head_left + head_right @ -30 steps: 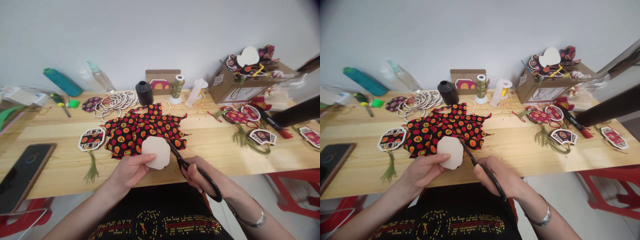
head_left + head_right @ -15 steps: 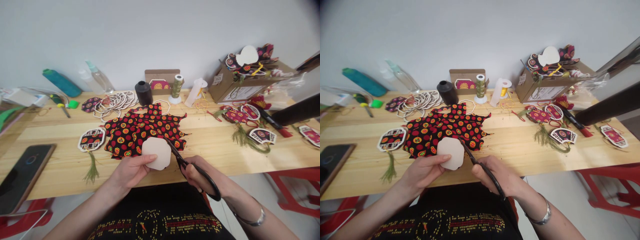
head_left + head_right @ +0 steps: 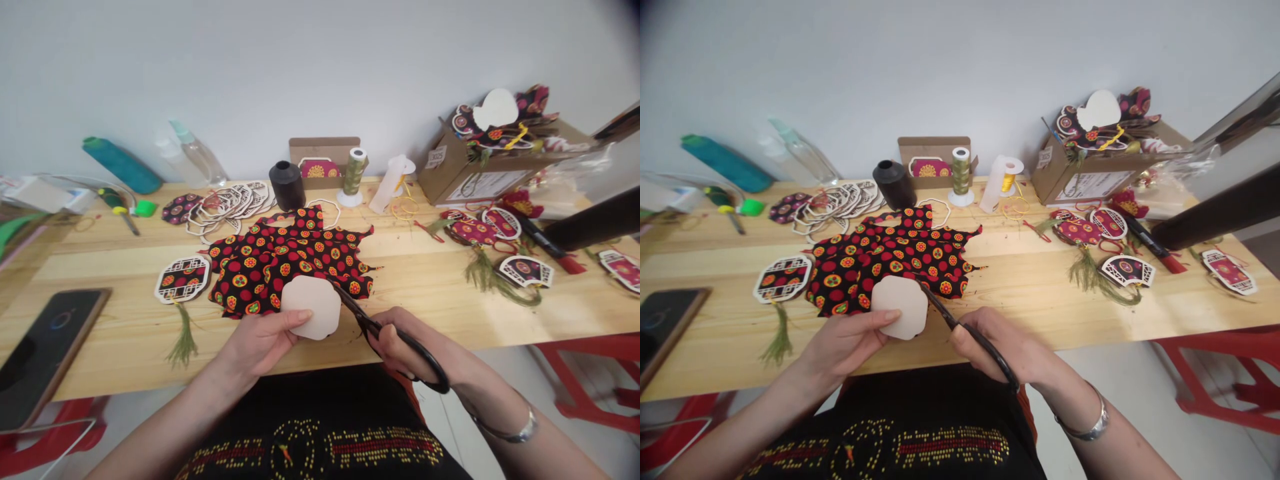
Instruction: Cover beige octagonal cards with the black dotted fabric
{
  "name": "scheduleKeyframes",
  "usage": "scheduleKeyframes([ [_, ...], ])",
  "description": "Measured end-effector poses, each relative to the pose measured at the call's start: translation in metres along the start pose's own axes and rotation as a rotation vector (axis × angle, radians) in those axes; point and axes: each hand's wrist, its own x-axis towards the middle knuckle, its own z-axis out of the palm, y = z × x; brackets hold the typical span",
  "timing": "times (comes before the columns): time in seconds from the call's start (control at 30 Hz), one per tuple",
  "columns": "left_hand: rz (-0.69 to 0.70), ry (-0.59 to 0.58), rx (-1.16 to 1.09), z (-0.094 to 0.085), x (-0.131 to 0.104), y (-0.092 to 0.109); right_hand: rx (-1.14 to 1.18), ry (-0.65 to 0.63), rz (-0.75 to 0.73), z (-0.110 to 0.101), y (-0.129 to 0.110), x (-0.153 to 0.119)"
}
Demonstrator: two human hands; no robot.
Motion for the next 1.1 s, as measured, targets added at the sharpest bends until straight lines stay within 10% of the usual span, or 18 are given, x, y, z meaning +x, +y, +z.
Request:
scheduleKeyframes([
  [1.1,0.008,-0.053,0.065,-0.009,-0.001,-0.007,0.08,-0.099,0.003,-0.014,0.012,-0.003],
])
